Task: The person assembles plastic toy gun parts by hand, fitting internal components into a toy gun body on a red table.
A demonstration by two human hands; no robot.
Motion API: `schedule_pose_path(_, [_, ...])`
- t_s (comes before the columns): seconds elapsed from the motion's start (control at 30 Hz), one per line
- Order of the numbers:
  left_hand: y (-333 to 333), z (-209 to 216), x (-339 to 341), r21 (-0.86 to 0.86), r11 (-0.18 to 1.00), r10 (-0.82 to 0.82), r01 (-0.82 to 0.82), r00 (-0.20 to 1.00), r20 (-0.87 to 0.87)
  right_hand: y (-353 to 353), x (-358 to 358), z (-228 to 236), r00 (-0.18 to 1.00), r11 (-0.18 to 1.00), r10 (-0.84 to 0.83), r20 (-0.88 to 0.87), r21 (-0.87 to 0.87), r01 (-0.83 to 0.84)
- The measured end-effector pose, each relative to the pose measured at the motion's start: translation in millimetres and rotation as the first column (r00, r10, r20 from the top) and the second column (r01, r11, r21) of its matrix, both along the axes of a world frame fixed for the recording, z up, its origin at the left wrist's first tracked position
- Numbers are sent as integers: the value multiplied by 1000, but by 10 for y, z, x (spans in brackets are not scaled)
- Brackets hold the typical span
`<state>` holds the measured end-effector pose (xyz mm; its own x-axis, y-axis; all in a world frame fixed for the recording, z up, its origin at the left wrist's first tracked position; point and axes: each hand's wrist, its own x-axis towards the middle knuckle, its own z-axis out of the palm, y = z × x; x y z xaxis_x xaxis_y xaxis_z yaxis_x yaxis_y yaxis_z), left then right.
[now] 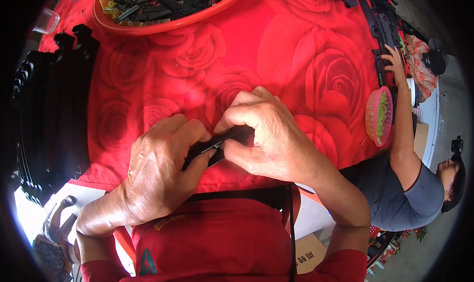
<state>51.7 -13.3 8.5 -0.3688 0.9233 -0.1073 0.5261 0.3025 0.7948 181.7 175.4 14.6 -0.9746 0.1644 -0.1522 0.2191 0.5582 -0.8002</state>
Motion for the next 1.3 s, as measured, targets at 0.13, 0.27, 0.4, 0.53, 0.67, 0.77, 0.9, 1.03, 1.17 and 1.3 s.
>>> schedule_pose_path(0.13, [26,-25,19,-1,1000,7,-7,999,-32,9,-32,16,999,1000,1,44,1,-1])
schedule_pose_path(0.27, [43,38,24,-40,999,1,-2,1000,-15,6,-63,87,997,1000,3,74,10,-4])
schedule_pose_path(0.4, [66,41,-20,-41,999,-28,28,1000,2,20,-38,40,997,1000,-9,74,-8,10])
schedule_pose_path(0.53, [73,51,-82,-45,993,-107,109,993,48,-43,35,72,994,998,-60,97,-23,62])
schedule_pose_path(0.67, [46,39,-49,-10,992,-129,129,991,21,-97,143,100,987,994,-108,119,-17,111])
schedule_pose_path(0.77, [47,3,-29,5,995,-98,98,995,15,-48,151,68,983,996,-85,160,-3,87])
schedule_pose_path(0.9, [49,33,-27,-13,997,-79,80,997,15,-57,161,44,991,992,-94,94,-74,101])
schedule_pose_path(1.03, [50,27,-25,-12,997,-76,76,997,16,-46,161,34,994,996,-71,87,-49,75])
schedule_pose_path(1.17, [48,-16,-5,-8,998,-69,69,997,18,-36,187,-17,996,997,-62,70,-34,64])
schedule_pose_path(1.3, [33,-22,32,7,999,-44,44,999,-9,-33,171,0,995,997,-64,80,-37,67])
